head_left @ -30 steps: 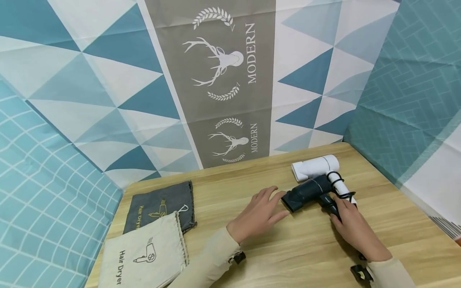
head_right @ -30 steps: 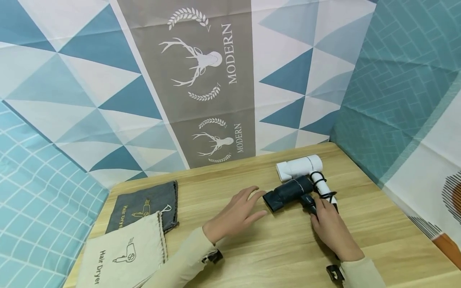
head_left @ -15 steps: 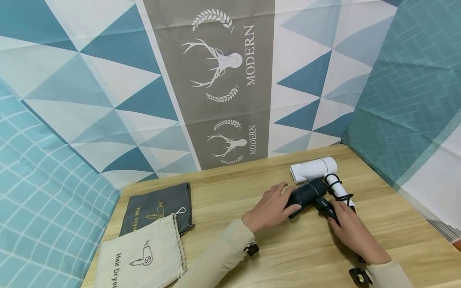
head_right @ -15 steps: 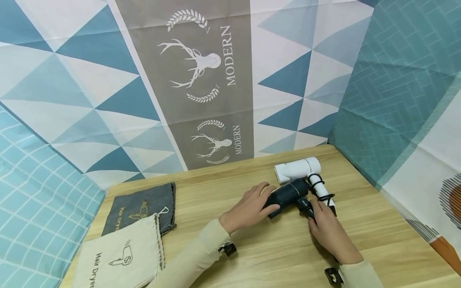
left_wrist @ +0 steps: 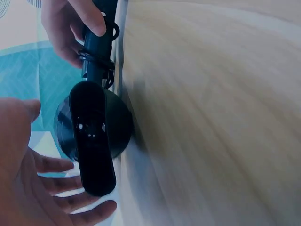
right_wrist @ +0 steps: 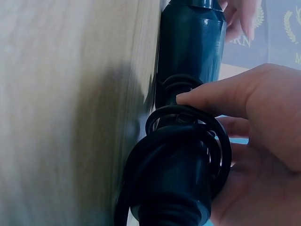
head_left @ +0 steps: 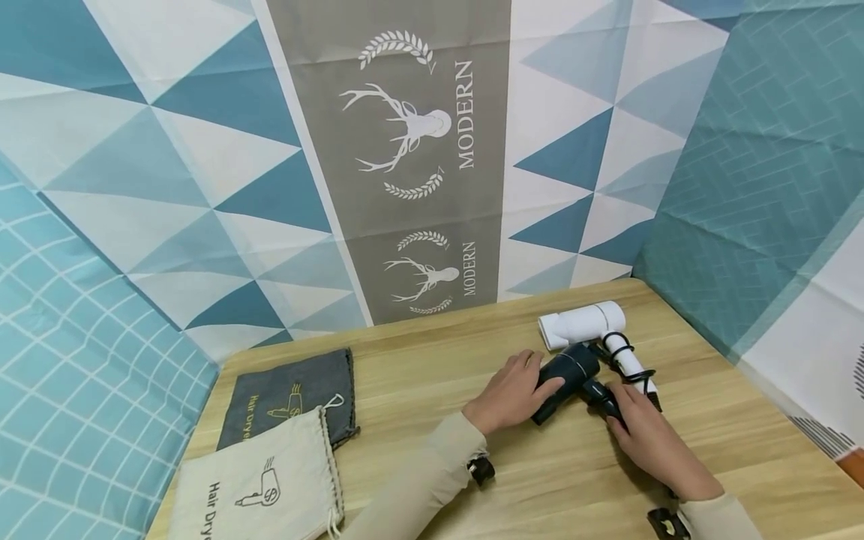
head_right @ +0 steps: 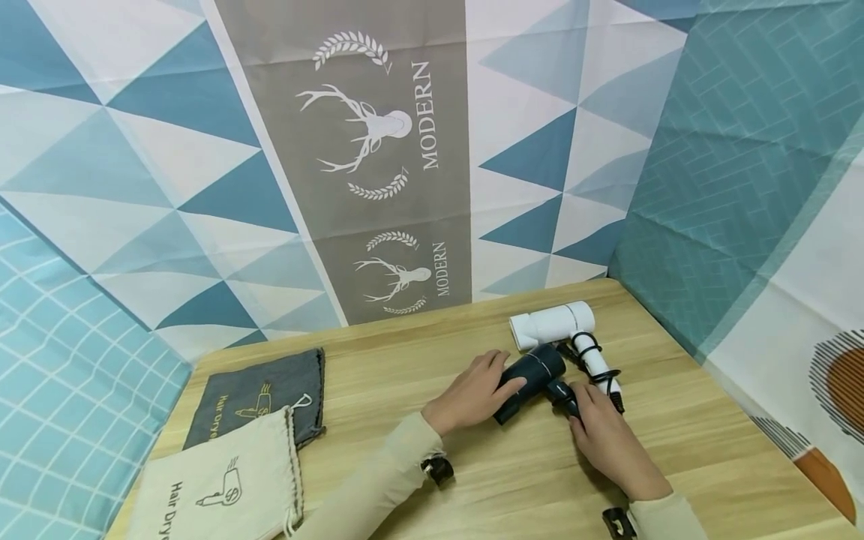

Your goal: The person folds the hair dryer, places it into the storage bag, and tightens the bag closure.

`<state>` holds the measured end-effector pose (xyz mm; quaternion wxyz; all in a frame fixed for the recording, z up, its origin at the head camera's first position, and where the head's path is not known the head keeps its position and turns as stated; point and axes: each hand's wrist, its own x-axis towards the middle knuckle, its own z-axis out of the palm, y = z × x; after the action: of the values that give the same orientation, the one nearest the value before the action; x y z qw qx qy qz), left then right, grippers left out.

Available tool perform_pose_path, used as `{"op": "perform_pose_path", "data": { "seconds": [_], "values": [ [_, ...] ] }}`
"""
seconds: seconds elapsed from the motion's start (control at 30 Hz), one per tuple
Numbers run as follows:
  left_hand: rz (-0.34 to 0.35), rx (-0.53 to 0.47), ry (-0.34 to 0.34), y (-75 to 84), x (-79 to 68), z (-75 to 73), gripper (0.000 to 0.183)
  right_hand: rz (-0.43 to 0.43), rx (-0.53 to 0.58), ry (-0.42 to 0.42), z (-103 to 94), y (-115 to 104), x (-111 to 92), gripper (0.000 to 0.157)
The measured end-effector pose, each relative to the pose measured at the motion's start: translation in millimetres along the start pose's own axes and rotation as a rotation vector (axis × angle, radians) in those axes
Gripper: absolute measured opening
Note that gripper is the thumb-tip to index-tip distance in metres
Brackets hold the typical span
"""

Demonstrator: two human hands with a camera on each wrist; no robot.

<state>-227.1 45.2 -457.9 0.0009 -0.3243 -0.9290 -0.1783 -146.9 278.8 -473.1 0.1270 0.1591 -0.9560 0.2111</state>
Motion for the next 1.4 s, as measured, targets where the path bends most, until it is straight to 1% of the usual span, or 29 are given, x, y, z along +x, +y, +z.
{"op": "perform_pose_path", "data": {
  "seconds": [0.17,0.23,0.33,0.43,0.53,0.7,0.83,0.87,0.97,1.1,1.27,1.4],
  "values": [
    [-0.040,0.016,0.032,8.7,8.2,2.1,0.074,-0.006,-0.004,0.004,2.3,-1,0,0.051],
    [-0.063,0.029,0.027,12.4,11.7,5.0,0.075,-0.016,-0.002,0.009,2.7,-1,1,0.051],
    [-0.096,0.037,0.014,16.7,15.3,12.0,0.076,-0.028,0.000,0.015,3.5,-1,1,0.051],
    [-0.117,0.052,0.026,18.0,17.6,20.4,0.075,-0.027,0.000,0.017,4.0,-1,2,0.051],
    [-0.133,0.068,0.056,17.2,18.2,25.4,0.072,-0.019,0.007,0.009,4.1,-1,4,0.051],
    [-0.169,0.056,0.060,18.5,16.8,25.0,0.072,0.049,0.047,-0.032,3.9,2,6,0.052],
    [-0.177,0.041,0.037,20.9,12.6,24.6,0.074,0.118,0.060,-0.077,4.3,5,6,0.055],
    [-0.178,0.038,0.029,21.5,11.4,24.3,0.075,0.134,0.063,-0.088,4.5,6,6,0.055],
    [-0.181,0.031,0.008,23.7,8.0,22.1,0.076,0.162,0.078,-0.110,4.9,8,5,0.047],
    [-0.180,0.023,-0.014,25.9,4.3,19.8,0.079,0.155,0.118,-0.126,4.6,10,2,0.036],
    [-0.170,-0.001,-0.034,28.2,3.2,18.2,0.079,0.145,0.156,-0.117,0.4,13,1,0.031],
    [-0.170,-0.013,-0.036,29.9,5.9,17.6,0.077,0.130,0.173,-0.090,-3.8,15,1,0.031]
  ]
}}
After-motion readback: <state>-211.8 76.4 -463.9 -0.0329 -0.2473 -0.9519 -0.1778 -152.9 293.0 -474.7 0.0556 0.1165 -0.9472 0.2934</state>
